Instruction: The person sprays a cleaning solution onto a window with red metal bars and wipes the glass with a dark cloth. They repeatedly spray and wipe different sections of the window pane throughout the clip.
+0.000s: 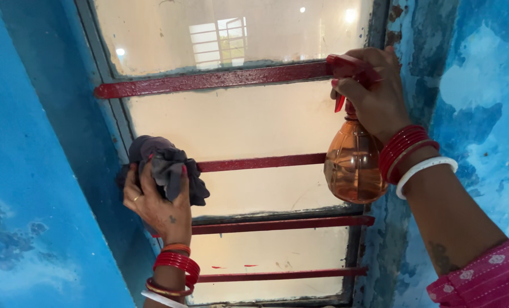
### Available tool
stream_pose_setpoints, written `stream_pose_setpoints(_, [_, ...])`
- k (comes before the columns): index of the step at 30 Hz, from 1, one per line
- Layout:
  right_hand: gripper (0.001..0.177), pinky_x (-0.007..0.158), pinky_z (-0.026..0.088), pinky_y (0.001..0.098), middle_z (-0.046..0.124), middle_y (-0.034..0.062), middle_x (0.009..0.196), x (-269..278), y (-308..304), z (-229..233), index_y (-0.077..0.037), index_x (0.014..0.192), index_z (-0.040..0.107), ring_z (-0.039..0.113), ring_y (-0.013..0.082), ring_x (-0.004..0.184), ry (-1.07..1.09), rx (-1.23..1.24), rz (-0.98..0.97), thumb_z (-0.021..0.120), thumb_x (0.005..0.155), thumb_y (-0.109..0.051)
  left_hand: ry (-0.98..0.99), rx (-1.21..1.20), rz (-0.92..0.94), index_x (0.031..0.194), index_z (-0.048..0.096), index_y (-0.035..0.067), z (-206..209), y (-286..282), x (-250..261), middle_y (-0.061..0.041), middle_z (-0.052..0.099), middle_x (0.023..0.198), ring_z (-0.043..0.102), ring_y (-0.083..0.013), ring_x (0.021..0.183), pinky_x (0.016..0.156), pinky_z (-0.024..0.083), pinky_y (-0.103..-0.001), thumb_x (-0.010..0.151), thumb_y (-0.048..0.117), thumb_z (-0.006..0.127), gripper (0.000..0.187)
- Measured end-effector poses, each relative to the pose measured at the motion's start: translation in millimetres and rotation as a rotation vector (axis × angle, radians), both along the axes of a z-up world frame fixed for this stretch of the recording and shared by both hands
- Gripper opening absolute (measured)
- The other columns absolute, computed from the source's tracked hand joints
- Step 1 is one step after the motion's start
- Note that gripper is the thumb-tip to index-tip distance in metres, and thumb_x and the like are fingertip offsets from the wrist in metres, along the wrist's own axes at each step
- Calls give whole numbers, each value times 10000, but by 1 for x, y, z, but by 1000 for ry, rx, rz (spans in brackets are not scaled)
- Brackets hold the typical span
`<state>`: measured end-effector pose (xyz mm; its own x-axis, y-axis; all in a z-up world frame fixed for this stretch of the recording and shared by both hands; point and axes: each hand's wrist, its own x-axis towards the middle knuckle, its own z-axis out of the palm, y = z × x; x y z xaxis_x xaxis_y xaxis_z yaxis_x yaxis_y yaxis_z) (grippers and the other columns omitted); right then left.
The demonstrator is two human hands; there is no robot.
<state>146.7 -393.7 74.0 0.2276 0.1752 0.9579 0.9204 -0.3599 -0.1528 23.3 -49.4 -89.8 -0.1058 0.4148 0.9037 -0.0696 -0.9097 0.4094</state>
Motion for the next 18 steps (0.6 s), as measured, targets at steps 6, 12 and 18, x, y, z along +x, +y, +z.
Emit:
stream_pose_setpoints(6, [276,1230,173,546,736,69,1053,1,-1,0,-20,1195,694,492,310,1295,-99,-19,-20,715,949,-143,-192,-227,-559,1139,678,-15,45,7,-16,-87,598,1170,604,-190,1070,957,516,-402,908,163,840,334])
stream_pose_setpoints(12, [271,1257,130,529,732,72,885,2,-1,3,-45,1181,641,671,220,1062,7,-12,29,683,930,-138,-178,-427,-1136,1124,706,3,60,-45,-70,-48,700,1024,606,-182,875,755,508,-337,859,112,759,292])
stream_pose_setpoints(18, [323,1015,506,403,535,117,1134,-2,0,-2,-42,1189,621,589,229,1081,16,89,74,724,887,-95,-15,6,-512,1081,660,30,57,-60,-38,-125,592,1068,603,-261,1043,939,507,-413,876,136,815,278])
